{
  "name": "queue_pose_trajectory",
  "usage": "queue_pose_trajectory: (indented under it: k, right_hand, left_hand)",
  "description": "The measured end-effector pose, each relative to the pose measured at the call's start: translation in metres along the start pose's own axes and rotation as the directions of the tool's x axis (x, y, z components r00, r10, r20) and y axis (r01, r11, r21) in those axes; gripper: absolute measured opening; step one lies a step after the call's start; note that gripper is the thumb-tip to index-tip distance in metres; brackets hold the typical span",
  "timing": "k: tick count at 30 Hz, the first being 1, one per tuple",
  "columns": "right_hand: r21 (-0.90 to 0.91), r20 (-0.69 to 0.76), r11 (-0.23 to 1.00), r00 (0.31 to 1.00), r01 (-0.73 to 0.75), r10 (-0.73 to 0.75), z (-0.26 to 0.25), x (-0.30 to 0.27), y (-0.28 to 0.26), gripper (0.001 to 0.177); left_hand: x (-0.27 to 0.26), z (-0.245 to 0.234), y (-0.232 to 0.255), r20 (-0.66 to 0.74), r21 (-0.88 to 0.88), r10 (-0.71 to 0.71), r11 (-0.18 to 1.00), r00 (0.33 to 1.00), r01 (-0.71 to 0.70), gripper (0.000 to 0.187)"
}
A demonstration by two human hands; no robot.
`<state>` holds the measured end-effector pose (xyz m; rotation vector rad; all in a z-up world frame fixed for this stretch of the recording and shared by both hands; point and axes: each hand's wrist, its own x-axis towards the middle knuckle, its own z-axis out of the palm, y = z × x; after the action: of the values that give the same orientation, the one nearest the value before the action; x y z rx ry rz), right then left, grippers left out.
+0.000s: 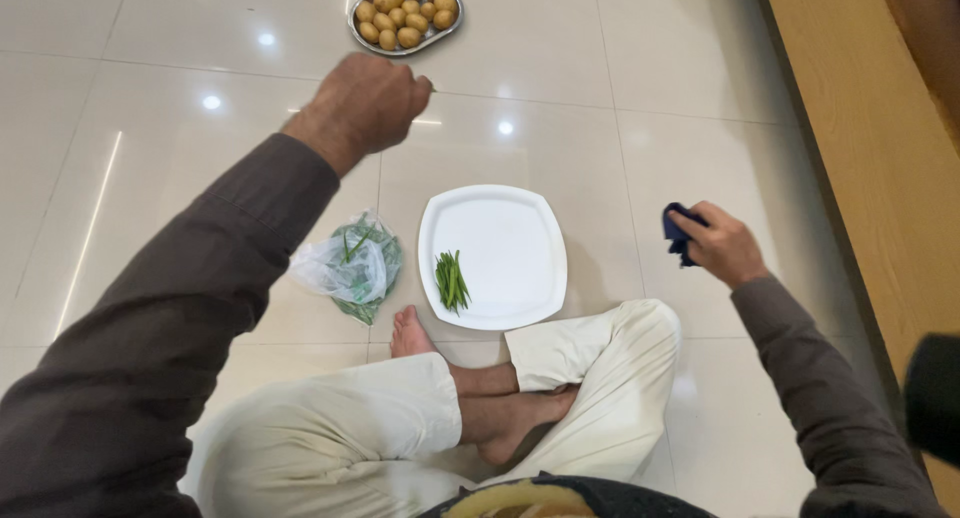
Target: The person cleans green beans by hand and places them on a white plate while sitting on the floor.
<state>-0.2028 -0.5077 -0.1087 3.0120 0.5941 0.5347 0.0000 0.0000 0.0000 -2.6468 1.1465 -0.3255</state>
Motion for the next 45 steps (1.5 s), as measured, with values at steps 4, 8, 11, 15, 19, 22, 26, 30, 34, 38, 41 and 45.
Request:
queue_pose_trajectory:
  k: [4, 8, 11, 15, 19, 22, 26, 30, 34, 38, 41, 45]
  right_hand:
    - [-0.037, -0.068, 0.997, 0.996, -0.061, 0.058, -0.041, 0.008, 0.024, 0.050]
    - [0.108, -0.274, 0.984, 0.947, -0.143, 0.167, -0.018, 0.011, 0.015, 0.046]
    - [0.354, -0.150, 0.934, 0.984, -0.039, 0.098, 0.073, -0.006, -0.047, 0.052]
    - [0.496, -0.053, 0.865, 0.992, -0.076, 0.117, 0.163, -0.033, -0.152, 0.054]
    - [0.647, -0.035, 0.730, 0.948, -0.220, 0.316, 0.191, -0.043, -0.212, 0.049]
    - [0.672, -0.044, 0.706, 0.940, -0.223, 0.339, 0.193, -0.042, -0.228, 0.050]
    - [0.415, -0.187, 0.875, 0.965, 0.249, -0.185, 0.212, -0.036, -0.240, 0.056]
    - [0.357, -0.151, 0.924, 0.985, 0.135, -0.086, 0.212, -0.036, -0.228, 0.063]
    - [0.406, -0.215, 0.914, 0.971, -0.005, 0.101, 0.205, -0.041, -0.222, 0.061]
    - [0.391, -0.181, 0.887, 0.966, 0.244, -0.185, 0.216, -0.044, -0.240, 0.065]
    - [0.402, -0.105, 0.911, 0.993, 0.086, -0.048, 0.223, -0.042, -0.242, 0.064]
    - [0.367, -0.084, 0.930, 0.996, -0.008, 0.042, 0.221, -0.041, -0.237, 0.065]
  left_hand:
    - [-0.002, 0.021, -0.019, 0.056, 0.061, -0.081, 0.995, 0.995, 0.078, 0.012]
    - [0.016, 0.122, 0.054, 0.531, -0.262, -0.084, 0.930, 0.843, 0.258, 0.028]
    - [-0.011, 0.242, 0.173, 0.155, -0.858, 0.193, 0.512, 0.969, 0.036, 0.053]
    - [-0.082, 0.327, 0.323, 0.091, -0.961, -0.144, 0.246, 0.985, 0.125, 0.046]
    - [-0.109, 0.344, 0.356, 0.368, -0.889, -0.241, -0.374, 0.898, 0.264, 0.036]
    - [-0.107, 0.338, 0.337, 0.563, -0.612, -0.071, -0.706, 0.824, 0.357, 0.039]
    - [-0.108, 0.317, 0.337, 0.465, -0.412, 0.030, -0.877, 0.885, 0.246, 0.038]
    - [-0.108, 0.296, 0.332, 0.470, -0.366, 0.032, -0.902, 0.882, 0.228, 0.036]
    - [-0.107, 0.282, 0.325, 0.490, -0.394, -0.017, -0.896, 0.872, 0.205, 0.045]
    - [-0.108, 0.298, 0.329, 0.556, -0.389, -0.011, -0.887, 0.831, 0.249, 0.044]
    - [-0.113, 0.302, 0.333, 0.434, -0.447, -0.005, -0.869, 0.901, 0.210, 0.037]
    - [-0.112, 0.286, 0.330, 0.508, -0.444, -0.002, -0.858, 0.861, 0.259, 0.045]
